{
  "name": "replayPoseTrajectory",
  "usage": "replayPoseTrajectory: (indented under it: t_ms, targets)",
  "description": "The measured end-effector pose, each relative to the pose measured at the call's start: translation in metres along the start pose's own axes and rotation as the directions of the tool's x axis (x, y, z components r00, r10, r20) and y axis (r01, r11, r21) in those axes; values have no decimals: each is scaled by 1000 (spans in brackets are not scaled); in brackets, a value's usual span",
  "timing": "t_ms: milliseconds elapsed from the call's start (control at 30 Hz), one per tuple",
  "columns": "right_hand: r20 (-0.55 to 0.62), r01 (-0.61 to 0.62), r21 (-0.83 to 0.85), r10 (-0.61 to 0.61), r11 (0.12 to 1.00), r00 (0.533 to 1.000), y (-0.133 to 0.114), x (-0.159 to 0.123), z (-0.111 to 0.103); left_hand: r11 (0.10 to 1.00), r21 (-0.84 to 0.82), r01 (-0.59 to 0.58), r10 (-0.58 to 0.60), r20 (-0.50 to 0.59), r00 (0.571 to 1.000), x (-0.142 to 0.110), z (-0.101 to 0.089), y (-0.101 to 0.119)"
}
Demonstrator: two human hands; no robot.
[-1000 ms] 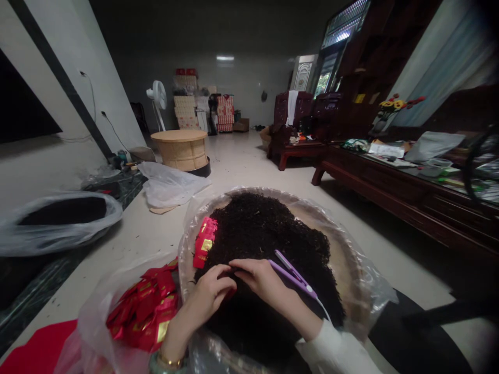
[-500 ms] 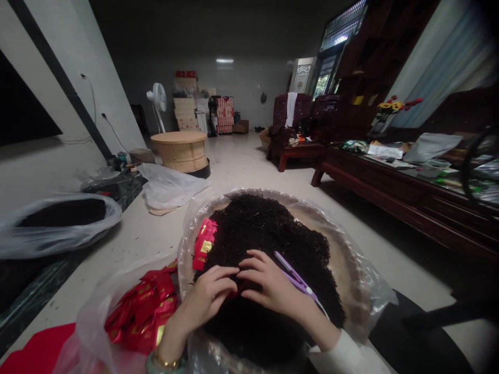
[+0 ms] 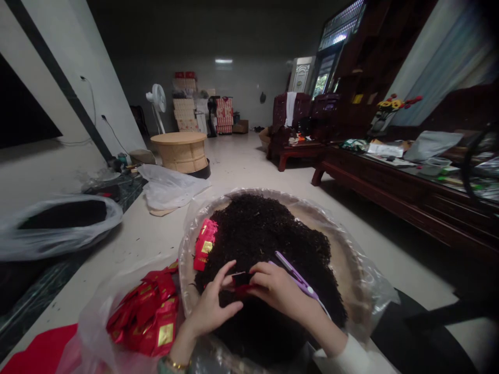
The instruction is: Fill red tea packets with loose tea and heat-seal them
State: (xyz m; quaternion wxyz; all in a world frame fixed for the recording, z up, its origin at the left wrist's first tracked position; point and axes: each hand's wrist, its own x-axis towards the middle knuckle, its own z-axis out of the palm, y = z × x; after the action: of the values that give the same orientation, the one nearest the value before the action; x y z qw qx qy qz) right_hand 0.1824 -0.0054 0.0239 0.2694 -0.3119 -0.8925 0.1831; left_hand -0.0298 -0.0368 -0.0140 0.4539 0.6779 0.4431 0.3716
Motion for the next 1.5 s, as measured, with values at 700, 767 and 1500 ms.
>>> replayPoseTrajectory:
  t_ms: [700,767,1500]
  targets:
    - [125,-343,780,406,524,905,43,-4,15,638,-678,365,-363,154,919,5,51,4]
    - [151,-328,798,360,505,921,48,-5,11,636,-654,409,-366,210,906,4,51,2]
    - [128,-410,849,624,333,771,27,-12,60,789,-475,390,-469,-55,882,9,66,-11]
